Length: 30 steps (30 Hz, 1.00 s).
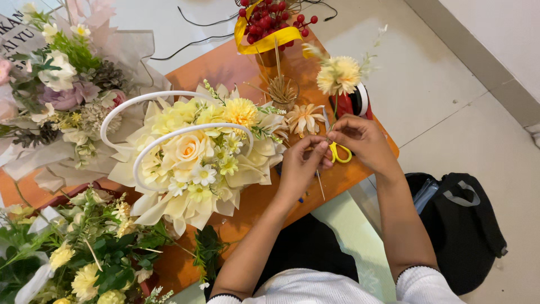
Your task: The person assembles a floral gift basket by inserting artificial flowers into a foam base, wrapping stems with tape and wire, and adjusting the positions of the blooms.
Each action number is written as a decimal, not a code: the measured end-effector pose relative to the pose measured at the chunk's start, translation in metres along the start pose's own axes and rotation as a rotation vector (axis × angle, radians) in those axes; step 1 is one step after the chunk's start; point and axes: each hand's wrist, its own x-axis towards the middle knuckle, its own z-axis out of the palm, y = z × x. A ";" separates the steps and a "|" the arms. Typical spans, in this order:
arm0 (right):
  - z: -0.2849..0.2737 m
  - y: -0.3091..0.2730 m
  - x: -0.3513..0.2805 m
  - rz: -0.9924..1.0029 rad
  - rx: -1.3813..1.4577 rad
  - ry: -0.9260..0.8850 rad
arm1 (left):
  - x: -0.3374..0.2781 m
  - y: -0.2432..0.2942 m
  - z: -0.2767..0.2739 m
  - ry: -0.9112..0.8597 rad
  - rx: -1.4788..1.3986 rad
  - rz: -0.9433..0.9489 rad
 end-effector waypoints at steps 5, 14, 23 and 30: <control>-0.003 0.005 0.001 -0.031 -0.082 0.005 | 0.005 -0.015 -0.002 -0.025 -0.052 -0.006; -0.002 0.005 0.003 -0.027 0.179 -0.134 | 0.004 -0.012 -0.006 -0.213 -0.484 -0.347; 0.002 0.000 0.004 -0.087 -0.120 -0.051 | -0.002 0.004 0.001 0.031 0.051 0.080; 0.011 0.018 0.001 -0.027 0.193 -0.056 | 0.001 -0.012 -0.002 -0.106 -0.391 -0.204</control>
